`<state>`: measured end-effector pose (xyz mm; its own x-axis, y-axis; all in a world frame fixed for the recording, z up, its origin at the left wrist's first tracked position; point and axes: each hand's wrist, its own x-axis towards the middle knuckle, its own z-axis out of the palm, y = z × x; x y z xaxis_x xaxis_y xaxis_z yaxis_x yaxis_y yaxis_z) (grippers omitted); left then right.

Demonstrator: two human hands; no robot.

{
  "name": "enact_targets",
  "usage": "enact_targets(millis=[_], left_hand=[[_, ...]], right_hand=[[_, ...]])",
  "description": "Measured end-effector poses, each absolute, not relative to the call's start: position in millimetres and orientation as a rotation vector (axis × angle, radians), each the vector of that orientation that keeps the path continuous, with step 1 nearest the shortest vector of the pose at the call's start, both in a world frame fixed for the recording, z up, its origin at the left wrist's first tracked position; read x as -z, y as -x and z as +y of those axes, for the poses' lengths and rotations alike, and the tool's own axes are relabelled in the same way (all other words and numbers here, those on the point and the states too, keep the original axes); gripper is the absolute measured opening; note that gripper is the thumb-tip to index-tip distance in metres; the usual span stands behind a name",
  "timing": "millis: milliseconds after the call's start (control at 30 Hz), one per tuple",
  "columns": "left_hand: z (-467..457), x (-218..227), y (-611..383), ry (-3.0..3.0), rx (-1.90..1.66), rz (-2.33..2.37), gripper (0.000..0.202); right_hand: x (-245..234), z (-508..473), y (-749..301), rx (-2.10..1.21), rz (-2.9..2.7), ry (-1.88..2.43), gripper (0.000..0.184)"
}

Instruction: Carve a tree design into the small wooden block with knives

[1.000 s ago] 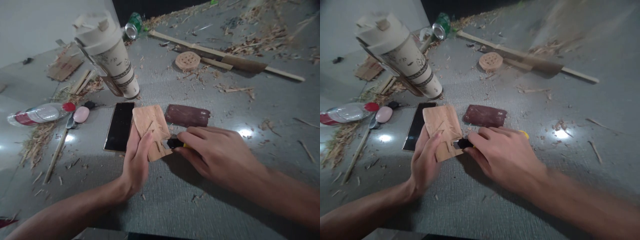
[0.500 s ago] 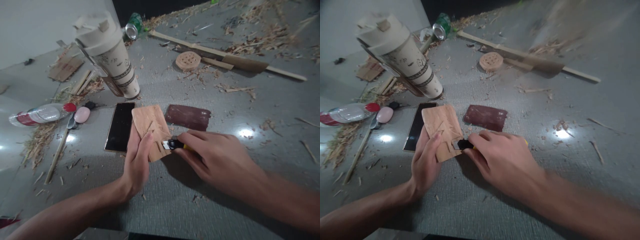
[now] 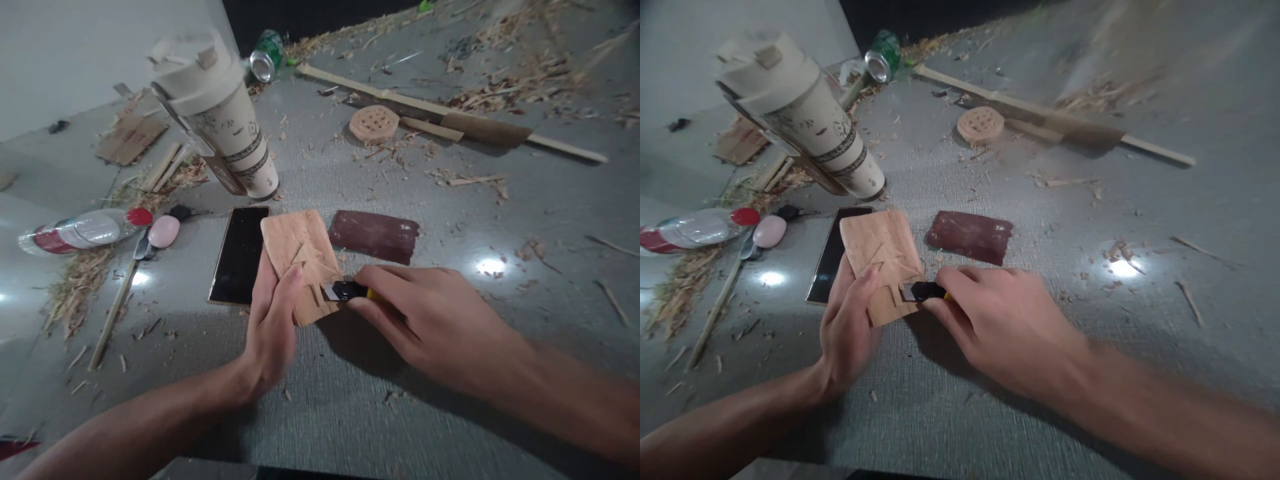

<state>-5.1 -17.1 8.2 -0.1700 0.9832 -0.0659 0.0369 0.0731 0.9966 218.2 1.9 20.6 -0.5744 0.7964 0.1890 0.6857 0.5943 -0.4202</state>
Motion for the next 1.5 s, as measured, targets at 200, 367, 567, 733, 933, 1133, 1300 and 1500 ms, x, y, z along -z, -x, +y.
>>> enact_targets(millis=[200,367,567,733,933,1133,1300,1500], left_hand=[[-16,-3,9,-1.041,-1.251,1.350,0.047],[-17,0,10,-1.030,-1.242,1.335,0.046],[-15,-1,11,-1.028,-1.220,1.324,0.045],[-13,-6,9,-1.024,-1.236,1.348,0.047],[-13,-7,10,-1.045,-1.209,1.358,0.047],[-12,-7,11,-1.083,-1.186,1.369,0.046],[-13,-8,12,-1.091,-1.161,1.398,0.045],[-10,-13,12,-1.067,-1.191,1.386,0.039]], right_hand=[[-21,4,-219,-0.207,-2.461,1.104,0.032],[-23,5,-221,-0.059,-2.486,1.055,0.032],[-27,3,-222,0.034,-2.489,1.030,0.033],[-31,2,-219,0.086,-2.477,1.045,0.036],[-31,2,-219,0.137,-2.468,1.011,0.033],[-31,2,-220,0.149,-2.483,0.999,0.032],[-31,1,-219,0.158,-2.474,1.001,0.032],[-33,0,-220,0.144,-2.477,1.006,0.032]])
